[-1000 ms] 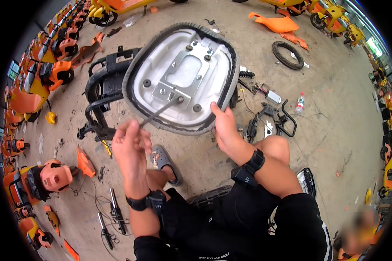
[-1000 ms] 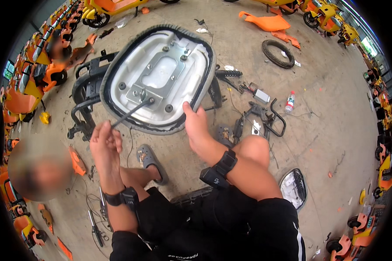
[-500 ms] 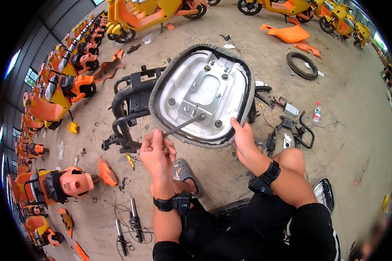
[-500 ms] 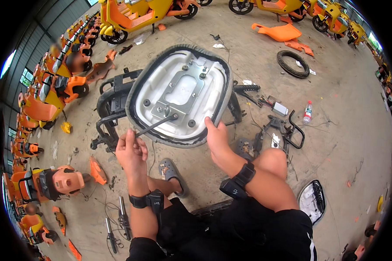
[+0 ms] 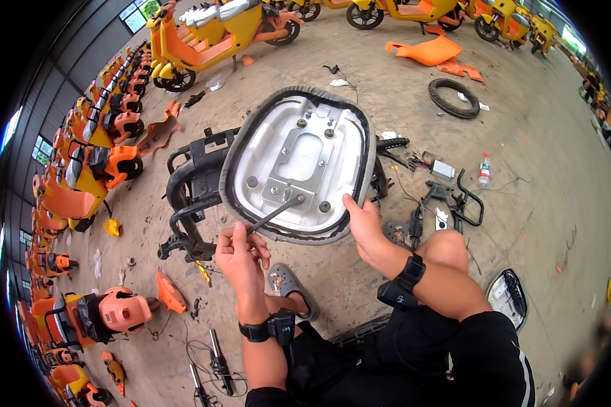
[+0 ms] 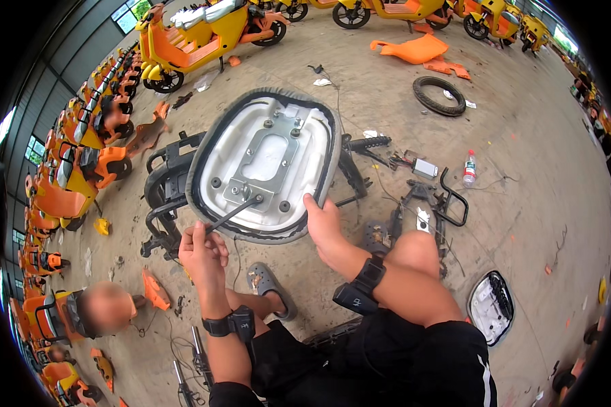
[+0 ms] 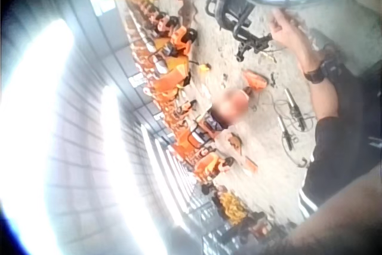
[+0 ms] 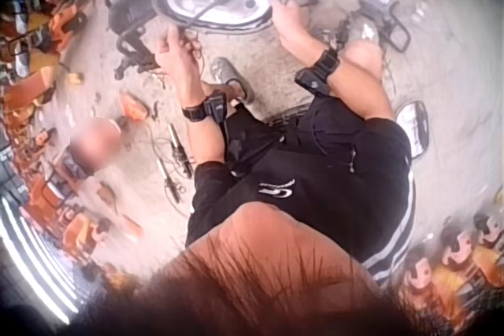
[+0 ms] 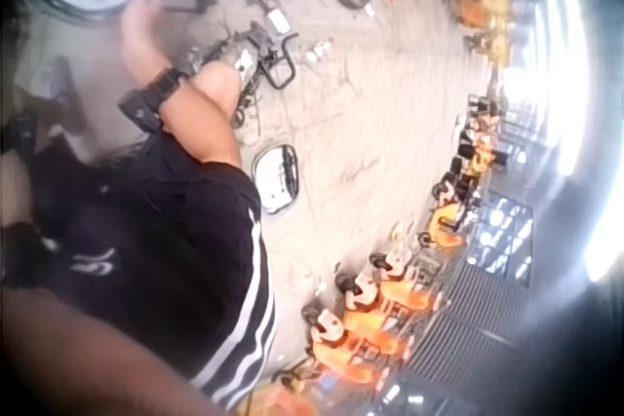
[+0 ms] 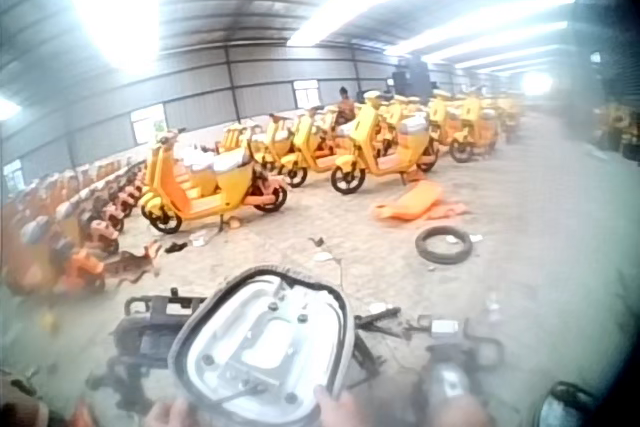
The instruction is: The person assembles a motorcycle seat by hand while sitting on a workshop floor, inserting and tightening bolts into a metal frame attached to the underside of the seat.
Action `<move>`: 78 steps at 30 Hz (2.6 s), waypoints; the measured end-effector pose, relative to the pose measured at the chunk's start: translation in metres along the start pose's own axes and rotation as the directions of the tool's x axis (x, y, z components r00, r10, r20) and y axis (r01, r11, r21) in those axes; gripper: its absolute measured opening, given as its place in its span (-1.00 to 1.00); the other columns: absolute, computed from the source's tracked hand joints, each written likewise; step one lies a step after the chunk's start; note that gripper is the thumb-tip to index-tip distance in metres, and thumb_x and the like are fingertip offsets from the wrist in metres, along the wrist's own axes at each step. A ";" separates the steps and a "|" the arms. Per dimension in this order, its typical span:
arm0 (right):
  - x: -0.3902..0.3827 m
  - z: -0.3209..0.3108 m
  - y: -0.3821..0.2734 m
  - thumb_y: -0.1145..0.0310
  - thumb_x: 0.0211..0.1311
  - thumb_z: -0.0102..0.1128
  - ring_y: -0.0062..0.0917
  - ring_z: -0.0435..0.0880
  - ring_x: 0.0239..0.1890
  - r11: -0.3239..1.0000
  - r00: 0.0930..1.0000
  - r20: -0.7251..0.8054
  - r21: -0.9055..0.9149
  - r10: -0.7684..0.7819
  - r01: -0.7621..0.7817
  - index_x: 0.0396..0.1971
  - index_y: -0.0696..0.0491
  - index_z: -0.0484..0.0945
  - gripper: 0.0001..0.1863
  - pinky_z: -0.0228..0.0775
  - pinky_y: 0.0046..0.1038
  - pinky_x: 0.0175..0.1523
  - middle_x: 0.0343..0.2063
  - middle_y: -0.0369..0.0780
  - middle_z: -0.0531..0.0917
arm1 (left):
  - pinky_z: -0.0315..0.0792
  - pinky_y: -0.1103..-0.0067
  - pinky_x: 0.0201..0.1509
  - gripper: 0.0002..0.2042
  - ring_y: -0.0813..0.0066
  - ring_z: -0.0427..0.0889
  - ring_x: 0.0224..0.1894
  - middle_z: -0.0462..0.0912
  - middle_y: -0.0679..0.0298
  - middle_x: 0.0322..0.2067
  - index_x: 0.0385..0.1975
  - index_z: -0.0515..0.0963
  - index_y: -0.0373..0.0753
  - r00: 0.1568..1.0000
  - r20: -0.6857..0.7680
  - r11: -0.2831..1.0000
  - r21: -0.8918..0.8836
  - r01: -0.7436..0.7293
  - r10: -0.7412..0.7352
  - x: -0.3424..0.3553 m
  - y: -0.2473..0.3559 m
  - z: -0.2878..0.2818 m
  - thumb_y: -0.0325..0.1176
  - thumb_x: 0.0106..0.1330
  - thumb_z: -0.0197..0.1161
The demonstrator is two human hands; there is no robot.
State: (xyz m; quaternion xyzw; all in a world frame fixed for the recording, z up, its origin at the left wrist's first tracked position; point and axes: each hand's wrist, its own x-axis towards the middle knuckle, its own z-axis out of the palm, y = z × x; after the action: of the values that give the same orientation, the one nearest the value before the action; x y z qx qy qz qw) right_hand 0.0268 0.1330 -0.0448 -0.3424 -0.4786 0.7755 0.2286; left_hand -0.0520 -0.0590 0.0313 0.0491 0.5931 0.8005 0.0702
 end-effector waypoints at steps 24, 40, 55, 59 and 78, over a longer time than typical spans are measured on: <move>-0.001 -0.001 -0.002 0.27 0.41 0.03 -0.49 0.55 0.01 0.996 1.000 0.027 0.093 0.003 -0.005 0.11 0.22 0.44 -0.59 0.31 -0.45 0.10 -0.02 -0.14 0.62 | 0.52 0.57 -0.54 -0.72 0.31 0.67 -0.42 0.68 -0.07 -0.25 0.03 0.42 -0.37 0.756 0.563 0.900 -0.048 0.433 -0.334 -0.058 -0.009 0.036 -0.44 0.37 0.16; -0.002 -0.001 -0.005 0.24 0.41 0.03 -0.48 0.55 -0.02 0.995 0.997 0.017 0.067 0.070 -0.071 0.11 0.21 0.43 -0.59 0.32 -0.42 0.08 -0.04 -0.14 0.61 | 0.30 0.73 -0.73 -0.70 0.63 0.54 -0.68 0.67 0.15 -0.55 -0.38 0.53 -0.42 0.905 0.321 0.960 0.132 0.248 -0.279 -0.074 -0.035 0.073 -0.25 0.42 0.20; -0.016 0.002 -0.025 0.24 0.43 0.02 -0.59 0.59 -0.30 0.986 0.990 0.041 0.092 0.138 -0.141 -0.01 0.15 0.47 -0.68 0.42 -0.51 -0.32 -0.26 -0.27 0.62 | 0.14 0.75 -0.82 -0.70 0.55 0.52 -0.76 0.69 -0.01 -0.50 -0.24 0.38 -0.42 0.951 0.243 0.981 0.079 0.177 -0.191 -0.076 -0.046 0.085 -0.23 0.44 0.16; -0.016 0.002 -0.026 0.23 0.42 0.01 -0.61 0.59 -0.31 0.984 0.984 0.012 0.014 0.177 -0.177 0.00 0.15 0.47 -0.67 0.39 -0.53 -0.44 -0.26 -0.27 0.63 | 0.11 0.75 -0.83 -0.70 0.54 0.52 -0.77 0.68 -0.01 -0.53 -0.25 0.39 -0.41 0.946 0.229 0.972 0.093 0.215 -0.231 -0.072 -0.050 0.081 -0.24 0.43 0.18; -0.017 0.004 -0.027 0.02 0.32 0.11 -0.39 0.55 -0.19 0.972 0.971 -0.050 -0.025 0.234 -0.235 -0.04 0.09 0.38 -0.55 0.54 -0.20 -0.46 -0.23 -0.21 0.51 | 0.10 0.75 -0.82 -0.71 0.53 0.49 -0.79 0.69 -0.02 -0.50 -0.35 0.41 -0.34 0.926 0.250 0.958 0.107 0.265 -0.284 -0.072 -0.049 0.078 -0.20 0.43 0.17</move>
State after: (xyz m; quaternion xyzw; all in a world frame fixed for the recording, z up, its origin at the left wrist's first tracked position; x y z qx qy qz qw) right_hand 0.0362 0.1310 -0.0136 -0.4179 -0.4413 0.7815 0.1411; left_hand 0.0346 0.0167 0.0073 0.0739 0.6077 0.7475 0.2577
